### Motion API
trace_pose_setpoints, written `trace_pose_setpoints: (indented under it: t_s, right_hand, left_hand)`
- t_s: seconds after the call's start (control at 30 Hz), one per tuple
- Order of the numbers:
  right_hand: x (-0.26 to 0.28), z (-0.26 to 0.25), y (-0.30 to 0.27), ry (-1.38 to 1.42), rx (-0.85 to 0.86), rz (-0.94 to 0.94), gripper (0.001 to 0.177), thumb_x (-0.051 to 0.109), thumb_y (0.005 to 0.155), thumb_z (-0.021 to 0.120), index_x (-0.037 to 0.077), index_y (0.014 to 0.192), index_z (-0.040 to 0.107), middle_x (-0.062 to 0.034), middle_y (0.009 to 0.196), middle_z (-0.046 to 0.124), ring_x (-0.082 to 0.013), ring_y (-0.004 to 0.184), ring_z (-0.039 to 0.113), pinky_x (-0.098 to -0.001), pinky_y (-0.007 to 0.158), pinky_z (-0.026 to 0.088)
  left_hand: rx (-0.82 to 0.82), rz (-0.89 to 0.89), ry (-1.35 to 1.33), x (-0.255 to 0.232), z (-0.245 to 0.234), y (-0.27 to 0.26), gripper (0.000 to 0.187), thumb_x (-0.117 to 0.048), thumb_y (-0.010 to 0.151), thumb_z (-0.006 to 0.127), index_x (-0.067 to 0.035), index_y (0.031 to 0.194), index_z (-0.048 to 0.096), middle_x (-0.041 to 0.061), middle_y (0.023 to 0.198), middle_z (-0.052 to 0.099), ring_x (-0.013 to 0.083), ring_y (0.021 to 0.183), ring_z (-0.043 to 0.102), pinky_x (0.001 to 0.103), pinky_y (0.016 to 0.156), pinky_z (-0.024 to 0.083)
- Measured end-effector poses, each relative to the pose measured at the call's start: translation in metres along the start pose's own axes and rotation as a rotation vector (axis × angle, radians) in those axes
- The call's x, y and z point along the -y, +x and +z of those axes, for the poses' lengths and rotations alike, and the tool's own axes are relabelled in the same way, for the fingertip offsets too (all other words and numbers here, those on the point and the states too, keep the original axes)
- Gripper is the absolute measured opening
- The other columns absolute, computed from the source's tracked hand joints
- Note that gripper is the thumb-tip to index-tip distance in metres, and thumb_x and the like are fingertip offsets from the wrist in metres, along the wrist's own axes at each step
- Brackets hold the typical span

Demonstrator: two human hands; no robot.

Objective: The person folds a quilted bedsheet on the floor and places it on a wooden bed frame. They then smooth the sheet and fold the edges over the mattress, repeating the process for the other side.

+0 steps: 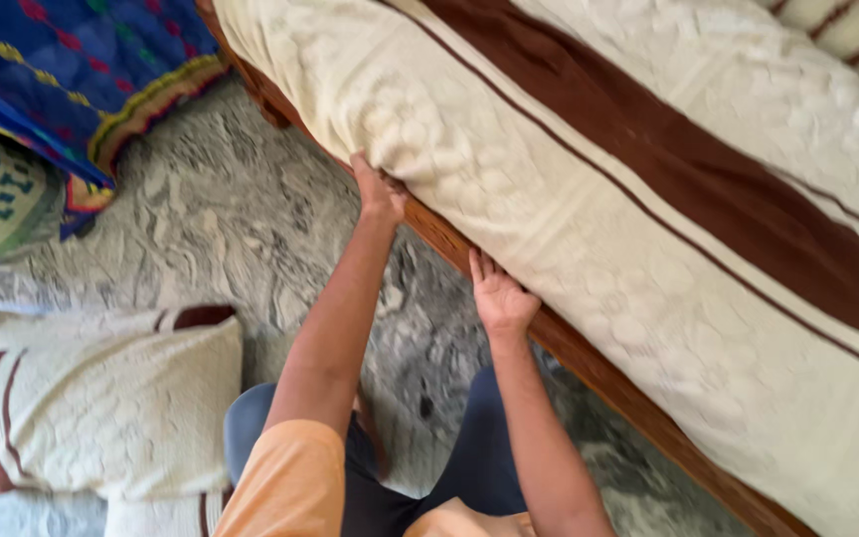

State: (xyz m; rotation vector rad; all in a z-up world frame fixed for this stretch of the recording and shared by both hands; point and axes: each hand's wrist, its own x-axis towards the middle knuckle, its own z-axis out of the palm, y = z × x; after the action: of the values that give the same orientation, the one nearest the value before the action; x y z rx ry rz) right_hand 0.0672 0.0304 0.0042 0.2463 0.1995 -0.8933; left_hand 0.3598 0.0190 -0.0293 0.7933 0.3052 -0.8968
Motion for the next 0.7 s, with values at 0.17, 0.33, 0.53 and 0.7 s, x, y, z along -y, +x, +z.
trace_pose_setpoints:
  t_s: [0.17,0.33,0.53,0.7]
  right_hand:
    - [-0.065,-0.008,0.057,-0.067,0.028,-0.032,0.071,0.052,0.098,0.05,0.007,0.153,0.045,-0.0151,0.161,0.042,-0.037,0.151,0.034,-0.0588,0.127,0.019]
    - [-0.126,-0.008,0.123,-0.056,0.169,0.061,0.071,0.052,0.099,0.049,0.006,0.154,0.046,-0.016,0.161,0.044,-0.039,0.15,0.035,-0.0588,0.125,0.023]
    - [-0.123,0.01,0.135,-0.068,0.171,0.066,0.067,0.05,0.103,0.046,0.006,0.154,0.048,-0.0171,0.16,0.048,-0.0406,0.147,0.043,-0.0617,0.119,0.036]
    - [-0.116,0.036,0.128,-0.177,0.154,-0.012,0.067,0.053,0.102,0.047,0.007,0.15,0.051,-0.0154,0.157,0.051,-0.039,0.144,0.047,-0.062,0.115,0.043]
  left_hand:
    - [0.162,-0.11,-0.002,-0.059,0.029,-0.014,0.105,-0.083,0.08,0.033,-0.015,0.159,0.033,0.012,0.165,0.032,0.0354,0.146,0.036,0.06,0.116,0.026]
    - [0.345,-0.223,-0.031,-0.053,0.009,-0.017,0.106,-0.084,0.085,0.033,-0.009,0.161,0.027,0.017,0.169,0.029,0.0363,0.149,0.034,0.053,0.121,0.026]
    - [0.288,-0.15,0.561,-0.082,-0.059,-0.017,0.106,-0.076,0.096,0.036,0.016,0.144,0.054,0.037,0.145,0.06,0.0389,0.128,0.063,0.045,0.107,0.049]
    - [0.055,0.021,0.351,-0.144,-0.071,0.002,0.095,-0.07,0.095,0.04,0.006,0.151,0.039,0.024,0.152,0.049,0.0331,0.14,0.052,0.047,0.116,0.042]
